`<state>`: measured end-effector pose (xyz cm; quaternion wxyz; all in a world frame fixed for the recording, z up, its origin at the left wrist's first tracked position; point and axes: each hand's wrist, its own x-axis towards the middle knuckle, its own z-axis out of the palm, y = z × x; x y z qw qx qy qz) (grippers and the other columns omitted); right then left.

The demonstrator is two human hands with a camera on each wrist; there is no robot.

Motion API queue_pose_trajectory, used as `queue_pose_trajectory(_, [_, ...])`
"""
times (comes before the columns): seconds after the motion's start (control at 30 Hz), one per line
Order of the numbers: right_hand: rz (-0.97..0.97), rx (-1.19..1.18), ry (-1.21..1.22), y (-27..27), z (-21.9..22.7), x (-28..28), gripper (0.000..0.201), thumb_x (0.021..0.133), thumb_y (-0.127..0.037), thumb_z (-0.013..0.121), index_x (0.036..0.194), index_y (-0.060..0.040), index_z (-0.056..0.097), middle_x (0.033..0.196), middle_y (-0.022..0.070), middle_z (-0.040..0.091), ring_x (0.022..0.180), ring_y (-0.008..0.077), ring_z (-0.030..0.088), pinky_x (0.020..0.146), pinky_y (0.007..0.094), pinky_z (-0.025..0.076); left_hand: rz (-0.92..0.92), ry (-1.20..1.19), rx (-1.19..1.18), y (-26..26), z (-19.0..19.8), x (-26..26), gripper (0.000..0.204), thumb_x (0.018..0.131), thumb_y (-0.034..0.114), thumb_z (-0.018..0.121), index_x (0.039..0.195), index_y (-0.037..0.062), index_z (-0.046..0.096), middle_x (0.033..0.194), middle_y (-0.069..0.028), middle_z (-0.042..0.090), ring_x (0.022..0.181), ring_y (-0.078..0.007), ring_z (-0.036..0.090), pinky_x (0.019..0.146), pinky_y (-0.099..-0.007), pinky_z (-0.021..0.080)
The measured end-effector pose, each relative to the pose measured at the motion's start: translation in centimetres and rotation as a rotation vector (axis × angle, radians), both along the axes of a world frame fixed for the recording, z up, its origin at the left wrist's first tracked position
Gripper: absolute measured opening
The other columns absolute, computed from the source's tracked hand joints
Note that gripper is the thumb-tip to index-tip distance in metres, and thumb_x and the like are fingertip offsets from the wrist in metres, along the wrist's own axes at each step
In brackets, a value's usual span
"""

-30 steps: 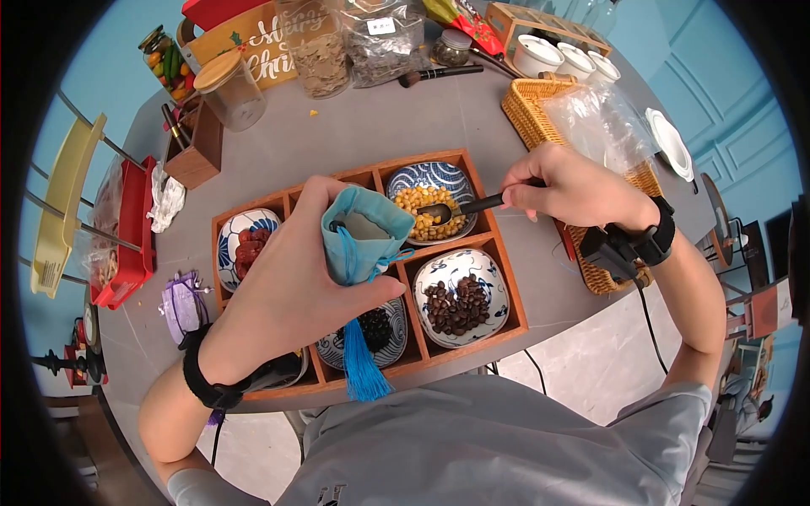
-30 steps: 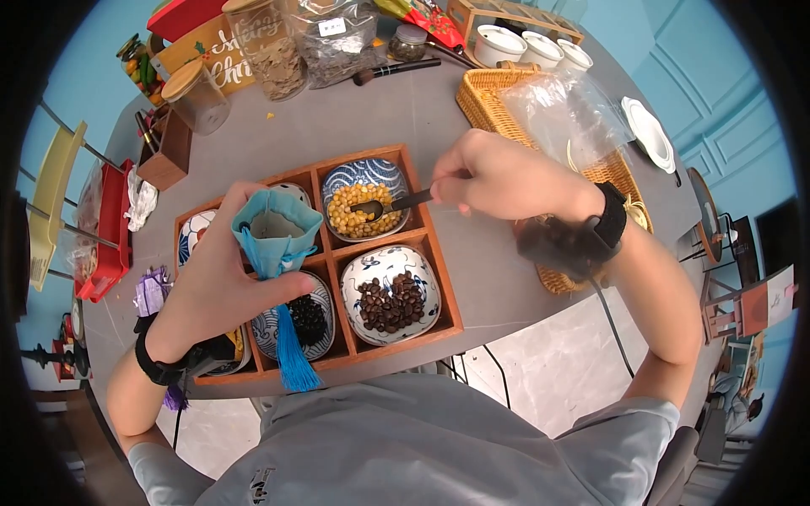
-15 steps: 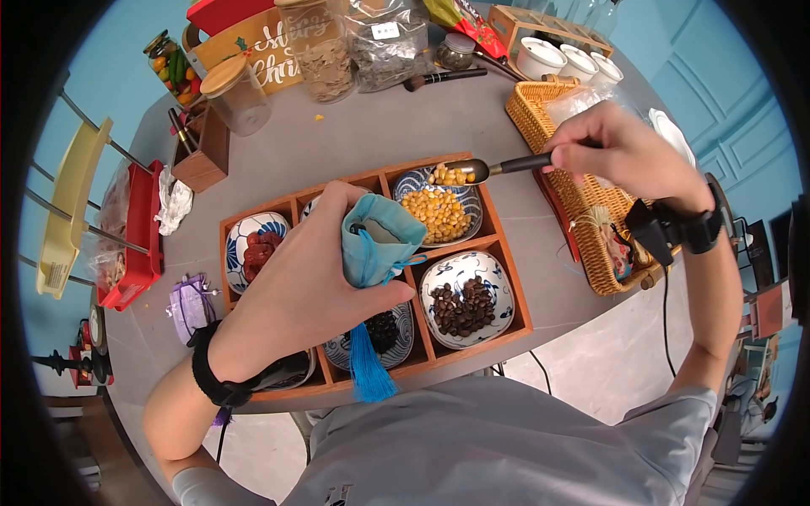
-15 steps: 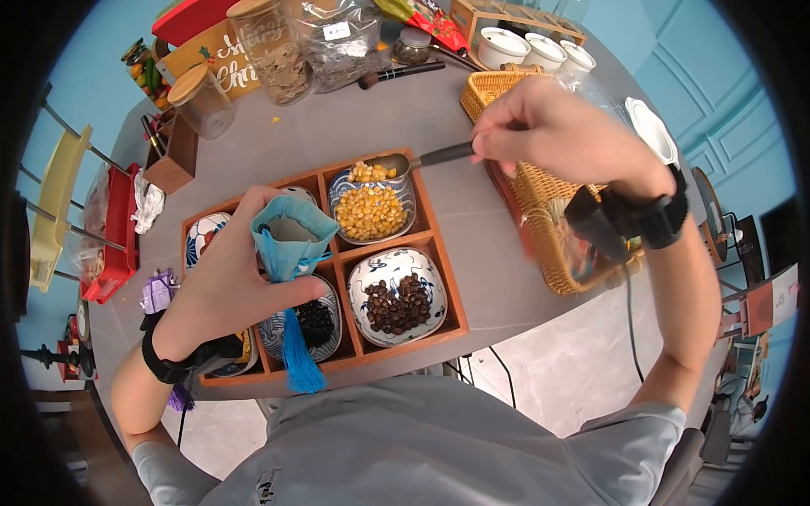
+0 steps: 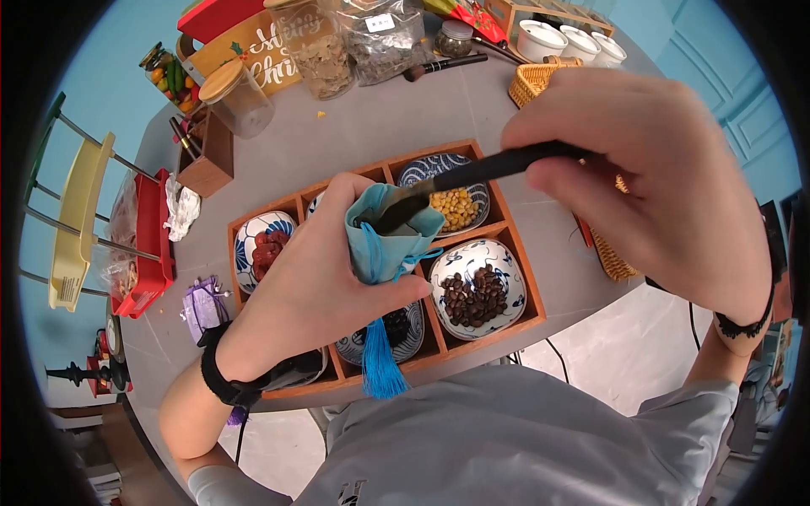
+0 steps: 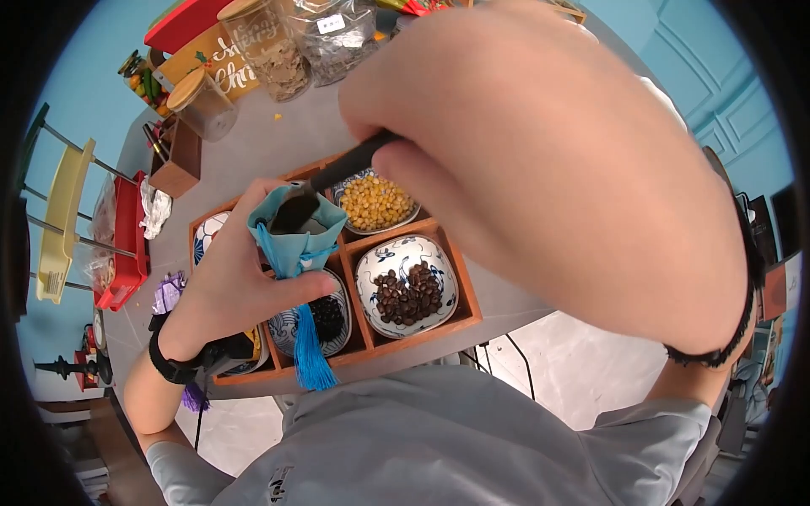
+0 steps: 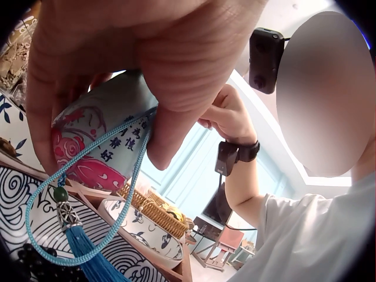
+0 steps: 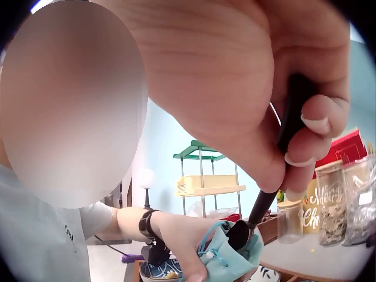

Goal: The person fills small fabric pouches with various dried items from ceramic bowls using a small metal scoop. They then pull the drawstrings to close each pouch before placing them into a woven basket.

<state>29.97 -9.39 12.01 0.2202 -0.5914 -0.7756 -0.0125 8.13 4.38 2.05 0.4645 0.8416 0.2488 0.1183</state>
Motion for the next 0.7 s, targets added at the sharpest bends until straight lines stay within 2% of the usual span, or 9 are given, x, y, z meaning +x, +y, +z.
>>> queue_pose_trajectory(0.1, [-0.035,-0.003,-0.016,-0.2,0.3,2.3,0.017,0.089,0.004,0.067,0.105,0.0045,0.067,0.096,0.0127,0.069,0.081,0.0205,0.066,0.068,0.0317,0.052,0.012,0.025,-0.038,0.0,0.3,0.0,0.072,0.078,0.017,0.092,0.134,0.0062,0.048,0.116,-0.0039,0.064,0.105,-0.0113,0.06,0.093,-0.0303,0.051])
queue_pose_trajectory(0.2, [-0.106,0.059,-0.076,0.0,-0.7,4.1,0.018,0.089,0.004,0.068,0.106,0.0042,0.067,0.096,0.0134,0.069,0.082,0.0226,0.067,0.07,0.0335,0.054,0.011,-0.004,-0.012,-0.1,0.3,-0.3,0.067,0.079,0.017,0.089,0.128,0.0032,0.046,0.117,-0.0123,0.065,0.107,-0.0208,0.066,0.091,-0.035,0.054])
queue_pose_trajectory(0.3, [-0.063,0.095,-0.3,1.6,-3.3,4.5,0.019,0.087,0.002,0.07,0.106,0.0037,0.066,0.096,0.015,0.068,0.081,0.0292,0.069,0.069,0.0366,0.055,0.005,-0.004,-0.018,-0.3,0.4,-0.5,0.066,0.08,0.015,0.088,0.129,0.0036,0.046,0.119,-0.012,0.064,0.107,-0.0206,0.066,0.091,-0.035,0.054])
queue_pose_trajectory(0.33, [-0.014,0.107,-0.355,2.0,-4.4,4.6,0.019,0.084,0.003,0.069,0.103,0.0041,0.066,0.095,0.0154,0.067,0.081,0.0315,0.069,0.068,0.0383,0.056,0.019,-0.002,-0.035,-0.3,0.4,-0.5,0.068,0.079,0.016,0.089,0.13,0.0048,0.046,0.118,-0.0092,0.064,0.107,-0.018,0.064,0.091,-0.0337,0.053])
queue_pose_trajectory(0.4, [-0.034,0.129,-0.48,2.4,-5.9,4.1,0.017,0.081,0.002,0.067,0.098,0.004,0.065,0.093,0.0151,0.065,0.079,0.0325,0.068,0.068,0.0399,0.056,0.052,0.004,-0.073,-0.4,0.3,-0.6,0.071,0.077,0.017,0.092,0.131,0.0073,0.048,0.114,-0.0034,0.063,0.106,-0.0128,0.059,0.092,-0.031,0.05])
queue_pose_trajectory(0.43, [-0.042,0.139,-0.541,2.6,-6.2,3.8,0.016,0.079,0.002,0.066,0.096,0.0039,0.065,0.092,0.015,0.064,0.079,0.033,0.068,0.068,0.0407,0.056,0.055,0.01,-0.074,-0.4,0.3,-0.6,0.071,0.077,0.018,0.092,0.132,0.0073,0.048,0.114,-0.0035,0.063,0.106,-0.0129,0.06,0.092,-0.031,0.05])
queue_pose_trajectory(0.53, [-0.01,0.17,-0.623,3.0,-6.4,3.5,0.009,0.076,-0.004,0.068,0.083,0.0008,0.066,0.079,0.016,0.065,0.08,0.0317,0.072,0.064,0.0373,0.059,0.061,0.025,-0.078,-0.5,0.3,-0.8,0.072,0.077,0.018,0.092,0.132,0.0073,0.047,0.114,-0.0036,0.063,0.107,-0.0131,0.06,0.092,-0.0311,0.05])
queue_pose_trajectory(0.63, [-0.02,0.031,-0.622,2.9,-6.0,3.4,0.009,0.076,-0.002,0.067,0.084,0.0007,0.067,0.082,0.0165,0.067,0.08,0.0336,0.071,0.065,0.0396,0.059,0.057,0.02,-0.079,-0.5,0.2,-0.9,0.072,0.077,0.018,0.092,0.132,0.0074,0.047,0.114,-0.0035,0.063,0.107,-0.0129,0.06,0.093,-0.031,0.05])
queue_pose_trajectory(0.7, [0.005,-0.055,-0.538,2.9,-5.7,4.2,0.01,0.077,-0.002,0.067,0.086,0.0022,0.067,0.086,0.0168,0.068,0.082,0.0354,0.071,0.067,0.0402,0.059,0.059,0.005,-0.082,-0.6,0.0,-0.9,0.072,0.077,0.018,0.092,0.132,0.0075,0.047,0.114,-0.0034,0.064,0.107,-0.0128,0.06,0.093,-0.0309,0.05])
